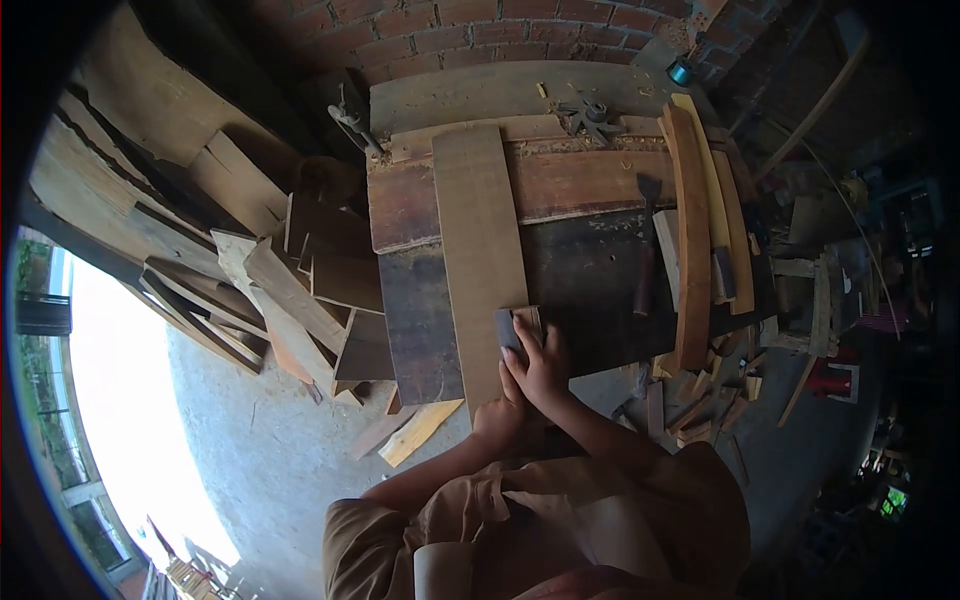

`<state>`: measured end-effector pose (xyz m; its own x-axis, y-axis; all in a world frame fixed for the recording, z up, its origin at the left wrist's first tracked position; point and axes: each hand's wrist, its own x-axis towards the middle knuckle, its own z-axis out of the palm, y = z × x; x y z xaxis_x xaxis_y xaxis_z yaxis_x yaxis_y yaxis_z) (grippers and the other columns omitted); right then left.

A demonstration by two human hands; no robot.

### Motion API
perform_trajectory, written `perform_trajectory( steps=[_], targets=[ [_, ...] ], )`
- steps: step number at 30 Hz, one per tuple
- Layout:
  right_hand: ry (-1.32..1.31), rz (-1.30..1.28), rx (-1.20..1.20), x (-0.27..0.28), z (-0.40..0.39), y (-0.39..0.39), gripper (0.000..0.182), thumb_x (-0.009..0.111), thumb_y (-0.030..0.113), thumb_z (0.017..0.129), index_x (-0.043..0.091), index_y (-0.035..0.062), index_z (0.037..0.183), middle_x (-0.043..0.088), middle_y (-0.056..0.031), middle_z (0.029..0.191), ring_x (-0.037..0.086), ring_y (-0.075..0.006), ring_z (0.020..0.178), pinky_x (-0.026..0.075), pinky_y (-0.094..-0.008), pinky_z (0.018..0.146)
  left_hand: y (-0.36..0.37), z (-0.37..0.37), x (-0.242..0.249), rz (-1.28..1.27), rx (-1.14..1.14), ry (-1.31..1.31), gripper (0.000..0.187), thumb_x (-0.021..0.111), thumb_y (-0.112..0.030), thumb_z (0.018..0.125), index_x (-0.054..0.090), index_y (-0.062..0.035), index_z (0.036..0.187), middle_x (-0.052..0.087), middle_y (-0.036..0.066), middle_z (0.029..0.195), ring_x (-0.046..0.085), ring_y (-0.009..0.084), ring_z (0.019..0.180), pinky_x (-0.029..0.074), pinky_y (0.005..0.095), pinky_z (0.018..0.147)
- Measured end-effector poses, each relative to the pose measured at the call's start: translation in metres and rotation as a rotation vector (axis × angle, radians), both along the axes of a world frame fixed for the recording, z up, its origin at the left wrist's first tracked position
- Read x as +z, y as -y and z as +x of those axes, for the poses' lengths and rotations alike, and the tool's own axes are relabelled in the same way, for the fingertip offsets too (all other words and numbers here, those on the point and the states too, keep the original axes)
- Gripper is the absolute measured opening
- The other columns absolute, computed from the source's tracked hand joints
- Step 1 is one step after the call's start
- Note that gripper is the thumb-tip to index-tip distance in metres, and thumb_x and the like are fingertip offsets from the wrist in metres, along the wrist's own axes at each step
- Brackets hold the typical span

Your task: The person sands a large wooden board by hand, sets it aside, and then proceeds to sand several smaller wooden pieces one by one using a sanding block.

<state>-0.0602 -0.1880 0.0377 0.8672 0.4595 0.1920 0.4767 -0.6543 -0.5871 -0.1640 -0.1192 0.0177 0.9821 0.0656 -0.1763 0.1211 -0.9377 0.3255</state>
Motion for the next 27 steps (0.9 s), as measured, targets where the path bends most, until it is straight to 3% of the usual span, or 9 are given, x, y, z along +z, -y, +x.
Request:
perform_trajectory(
  steps=[2,6,11,17,20,21,24,25,27],
  targets=[
    [0.042,0.002,0.007,0.001,0.041,-0.028,0.052,0.066,0.027,0.074,0.050,0.0161,0.122,0.047,-0.0187,0.095,0.050,-0.0344,0.084,0.043,-0.0413,0.071,-0.031,0.050,0.036,-0.238,0.032,-0.139,0.119,0.058,-0.065,0.068,0.001,0.0220,0.127,0.063,0.021,0.072,0.059,0.0218,0.043,0.045,0.0321,0.035],
    [0.126,0.067,-0.038,0.002,0.167,-0.113,0.047,0.064,0.031,0.075,0.052,0.0186,0.120,0.047,-0.0186,0.089,0.050,-0.0351,0.078,0.043,-0.0420,0.068,-0.108,0.181,0.052,-0.204,0.122,-0.233,0.124,0.059,-0.066,0.066,-0.008,0.0171,0.129,0.062,0.025,0.086,0.064,0.0326,0.074,0.052,0.0376,0.061],
    [0.013,0.119,-0.027,0.018,0.275,-0.179,0.048,0.060,0.033,0.077,0.050,0.0204,0.122,0.047,-0.0220,0.102,0.053,-0.0376,0.091,0.045,-0.0432,0.076,-0.167,0.289,0.041,0.095,0.055,-0.262,0.117,0.057,-0.061,0.071,-0.004,0.0215,0.126,0.063,0.023,0.081,0.064,0.0327,0.070,0.052,0.0397,0.060],
    [0.154,0.071,-0.081,-0.005,0.205,-0.137,0.049,0.061,0.030,0.076,0.050,0.0210,0.122,0.047,-0.0188,0.100,0.052,-0.0361,0.090,0.046,-0.0431,0.075,-0.121,0.212,0.049,0.005,0.049,-0.155,0.117,0.057,-0.063,0.071,-0.002,0.0207,0.128,0.064,0.020,0.078,0.065,0.0281,0.065,0.052,0.0357,0.054],
    [0.115,0.050,-0.069,-0.003,0.117,-0.085,0.052,0.062,0.032,0.076,0.048,0.0231,0.124,0.046,-0.0164,0.094,0.051,-0.0340,0.083,0.046,-0.0416,0.067,-0.078,0.127,0.053,-0.221,0.097,-0.274,0.123,0.062,-0.060,0.067,-0.014,0.0134,0.129,0.062,0.023,0.076,0.063,0.0343,0.066,0.051,0.0396,0.057],
    [0.056,0.022,-0.047,-0.005,0.083,-0.067,0.052,0.062,0.032,0.076,0.047,0.0240,0.125,0.046,-0.0185,0.096,0.051,-0.0349,0.083,0.046,-0.0420,0.068,-0.061,0.090,0.042,-0.255,0.121,-0.210,0.124,0.059,-0.067,0.065,-0.008,0.0153,0.130,0.062,0.021,0.072,0.063,0.0312,0.059,0.051,0.0368,0.051],
    [0.004,-0.064,0.004,-0.001,-0.005,-0.022,0.056,0.064,0.028,0.074,0.046,0.0216,0.127,0.045,-0.0238,0.105,0.049,-0.0393,0.093,0.043,-0.0437,0.079,-0.025,-0.007,0.017,-0.406,0.102,-0.166,0.127,0.058,-0.070,0.064,-0.010,0.0157,0.129,0.061,0.021,0.066,0.061,0.0311,0.049,0.047,0.0378,0.040],
    [-0.011,-0.051,0.023,0.001,-0.022,-0.015,0.057,0.065,0.028,0.073,0.047,0.0205,0.126,0.044,-0.0245,0.107,0.049,-0.0397,0.096,0.043,-0.0438,0.080,-0.014,-0.029,-0.004,-0.258,0.099,-0.124,0.128,0.057,-0.070,0.064,-0.010,0.0175,0.128,0.061,0.021,0.065,0.061,0.0304,0.049,0.046,0.0370,0.039],
    [-0.057,-0.054,0.017,0.004,-0.031,-0.015,0.056,0.066,0.027,0.073,0.048,0.0183,0.126,0.044,-0.0240,0.108,0.049,-0.0392,0.096,0.043,-0.0428,0.081,-0.018,-0.033,0.017,-0.368,0.118,-0.248,0.126,0.056,-0.069,0.066,-0.011,0.0186,0.128,0.061,0.021,0.066,0.061,0.0295,0.049,0.046,0.0371,0.038]
  ],
)
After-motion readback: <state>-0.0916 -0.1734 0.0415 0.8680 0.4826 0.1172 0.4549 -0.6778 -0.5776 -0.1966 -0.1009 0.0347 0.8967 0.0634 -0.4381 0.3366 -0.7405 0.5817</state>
